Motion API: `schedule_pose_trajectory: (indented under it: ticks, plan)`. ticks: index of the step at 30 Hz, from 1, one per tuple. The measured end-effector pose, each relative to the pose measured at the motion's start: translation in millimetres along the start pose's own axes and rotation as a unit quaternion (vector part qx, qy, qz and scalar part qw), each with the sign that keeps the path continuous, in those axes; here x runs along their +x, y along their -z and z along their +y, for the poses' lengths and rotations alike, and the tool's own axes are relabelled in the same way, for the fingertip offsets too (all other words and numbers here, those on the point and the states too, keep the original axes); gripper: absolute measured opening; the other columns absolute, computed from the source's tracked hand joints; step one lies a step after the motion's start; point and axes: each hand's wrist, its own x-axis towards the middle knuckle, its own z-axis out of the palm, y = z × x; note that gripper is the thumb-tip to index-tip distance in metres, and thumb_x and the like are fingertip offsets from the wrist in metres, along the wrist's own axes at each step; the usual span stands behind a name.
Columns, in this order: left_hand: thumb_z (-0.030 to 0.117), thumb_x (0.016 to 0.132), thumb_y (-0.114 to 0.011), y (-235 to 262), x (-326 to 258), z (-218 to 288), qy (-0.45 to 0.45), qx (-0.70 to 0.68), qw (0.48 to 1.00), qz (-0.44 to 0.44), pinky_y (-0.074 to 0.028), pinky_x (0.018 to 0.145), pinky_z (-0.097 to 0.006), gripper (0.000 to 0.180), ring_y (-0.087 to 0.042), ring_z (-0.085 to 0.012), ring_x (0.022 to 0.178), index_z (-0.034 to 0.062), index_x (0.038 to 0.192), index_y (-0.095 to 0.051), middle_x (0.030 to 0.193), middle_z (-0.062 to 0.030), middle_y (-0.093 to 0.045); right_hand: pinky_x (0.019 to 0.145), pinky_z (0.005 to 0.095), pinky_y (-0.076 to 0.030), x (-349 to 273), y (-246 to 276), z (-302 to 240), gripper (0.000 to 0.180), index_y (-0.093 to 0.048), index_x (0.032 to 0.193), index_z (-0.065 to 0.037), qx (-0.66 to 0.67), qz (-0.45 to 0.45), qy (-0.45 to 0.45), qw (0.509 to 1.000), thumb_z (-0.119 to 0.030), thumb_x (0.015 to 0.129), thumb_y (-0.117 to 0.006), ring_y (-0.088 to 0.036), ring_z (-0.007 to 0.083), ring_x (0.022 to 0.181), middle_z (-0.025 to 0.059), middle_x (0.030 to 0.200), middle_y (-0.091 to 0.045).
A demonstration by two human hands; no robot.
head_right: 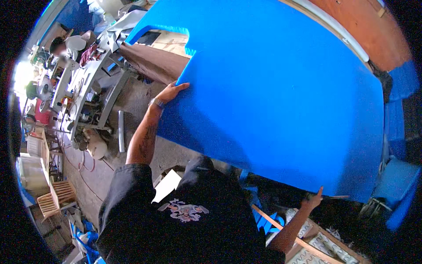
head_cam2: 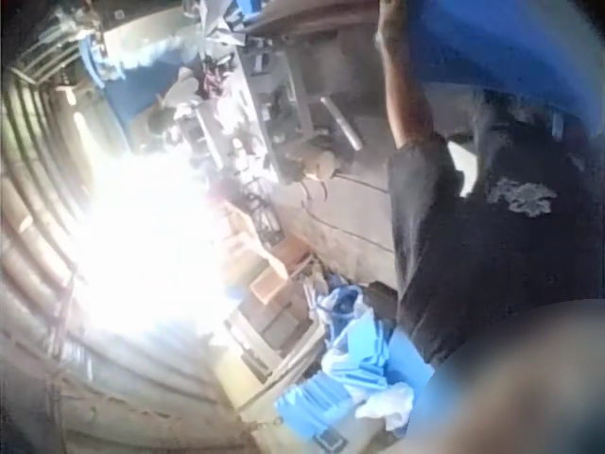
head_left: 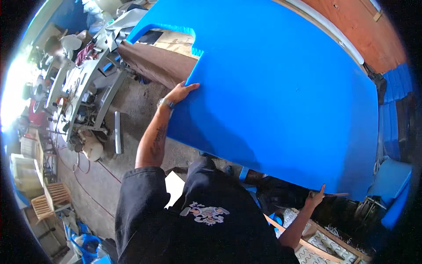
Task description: Cutting a piece of upholstery foam following a plywood template using a utility knife.
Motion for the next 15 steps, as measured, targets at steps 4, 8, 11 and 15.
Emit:
schedule_pose_trajectory:
  ticks: [4, 8, 11, 15]
  plan:
    - [0.037, 0.08, -0.062, -28, -61, -26, 0.015, -0.049, 0.999, -0.006, -0.048, 0.079, -0.034, 0.057, -0.059, -0.0211, 0.089, -0.0018, 0.119, -0.047, 0.107, -0.0137, -0.058, 0.066, 0.0421, -0.046, -2, 52, -7, 0.057, -0.048, 0.108, -0.002, -0.006, 0.005, 0.062, 0.998, -0.038, 0.069, -0.071, -0.054, 0.0292, 0.081, 0.014, 0.099, -0.056]
    - [0.037, 0.079, -0.062, -41, -79, -59, 0.036, -0.055, 0.997, -0.027, -0.046, 0.084, -0.035, 0.061, -0.057, -0.0229, 0.095, 0.0007, 0.124, -0.042, 0.113, -0.0136, -0.055, 0.073, 0.04, -0.044, 32, 113, 22, 0.054, -0.046, 0.118, -0.003, 0.067, -0.075, 0.002, 0.995, -0.034, 0.078, -0.063, -0.051, 0.0264, 0.089, 0.0092, 0.109, -0.052]
    - [0.036, 0.079, -0.063, -38, -71, -74, 0.072, -0.068, 0.995, -0.009, -0.045, 0.085, -0.035, 0.062, -0.056, -0.0229, 0.097, 0.0012, 0.125, -0.04, 0.114, -0.0135, -0.054, 0.067, 0.0381, -0.044, 47, 115, 40, 0.049, -0.051, 0.108, -0.004, -0.07, -0.098, 0.03, 0.992, -0.039, 0.076, -0.065, -0.052, 0.0226, 0.081, 0.0078, 0.097, -0.054]
    - [0.035, 0.079, -0.062, -17, -82, -57, 0.048, -0.092, 0.994, -0.015, -0.044, 0.087, -0.036, 0.062, -0.055, -0.0228, 0.099, 0.0019, 0.126, -0.039, 0.115, -0.0133, -0.053, 0.079, 0.0391, -0.044, 24, 85, 32, 0.058, -0.039, 0.126, -0.001, -0.092, -0.019, -0.022, 0.995, -0.029, 0.078, -0.058, -0.053, 0.0243, 0.086, 0.0141, 0.109, -0.054]
